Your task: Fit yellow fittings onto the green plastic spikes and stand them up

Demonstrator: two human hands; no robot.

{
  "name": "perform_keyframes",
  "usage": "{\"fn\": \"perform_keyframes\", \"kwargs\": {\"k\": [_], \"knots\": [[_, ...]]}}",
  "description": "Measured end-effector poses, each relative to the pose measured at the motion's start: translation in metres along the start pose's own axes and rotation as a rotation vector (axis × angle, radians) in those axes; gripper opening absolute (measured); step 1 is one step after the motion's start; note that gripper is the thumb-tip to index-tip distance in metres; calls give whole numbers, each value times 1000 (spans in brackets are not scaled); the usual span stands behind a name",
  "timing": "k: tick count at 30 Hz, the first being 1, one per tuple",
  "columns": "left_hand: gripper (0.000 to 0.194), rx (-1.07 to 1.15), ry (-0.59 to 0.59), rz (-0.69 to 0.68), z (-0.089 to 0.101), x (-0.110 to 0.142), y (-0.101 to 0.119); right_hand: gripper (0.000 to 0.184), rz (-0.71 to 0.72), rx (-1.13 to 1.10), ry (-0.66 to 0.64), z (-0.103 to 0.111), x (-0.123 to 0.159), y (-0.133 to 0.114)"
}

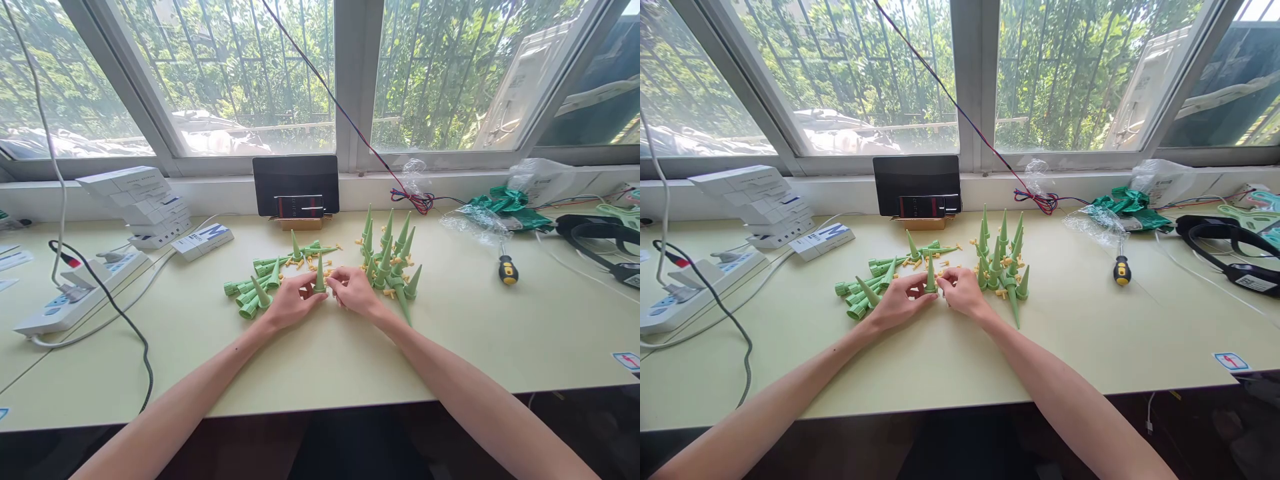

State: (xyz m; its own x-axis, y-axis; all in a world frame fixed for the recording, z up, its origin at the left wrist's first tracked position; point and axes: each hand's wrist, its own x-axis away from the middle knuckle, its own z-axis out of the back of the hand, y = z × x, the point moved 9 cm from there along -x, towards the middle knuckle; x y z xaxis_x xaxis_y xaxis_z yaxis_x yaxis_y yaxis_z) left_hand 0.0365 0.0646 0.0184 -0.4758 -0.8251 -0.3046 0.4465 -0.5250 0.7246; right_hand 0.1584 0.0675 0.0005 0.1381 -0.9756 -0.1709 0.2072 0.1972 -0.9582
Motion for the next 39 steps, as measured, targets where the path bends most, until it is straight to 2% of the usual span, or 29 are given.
{"fn": "perform_keyframes", "kwargs": {"k": [7,14,27,34,39], "knots": [[27,-29,21,-18,1,0,0,22,-223,-257,-64,-4,5,12],[27,-38,6,-35,0,1,3,25,-292,-391,-90,-7,4,21],[18,-67,-10,-37,1,0,4,25,-79,-101,-51,-2,8,-9],[28,10,-52,26,-3,1,-4,28,231,229,71,3,7,-21],[36,131,-86,43,-4,-1,-1,26,305,261,57,1,7,-24]]}}
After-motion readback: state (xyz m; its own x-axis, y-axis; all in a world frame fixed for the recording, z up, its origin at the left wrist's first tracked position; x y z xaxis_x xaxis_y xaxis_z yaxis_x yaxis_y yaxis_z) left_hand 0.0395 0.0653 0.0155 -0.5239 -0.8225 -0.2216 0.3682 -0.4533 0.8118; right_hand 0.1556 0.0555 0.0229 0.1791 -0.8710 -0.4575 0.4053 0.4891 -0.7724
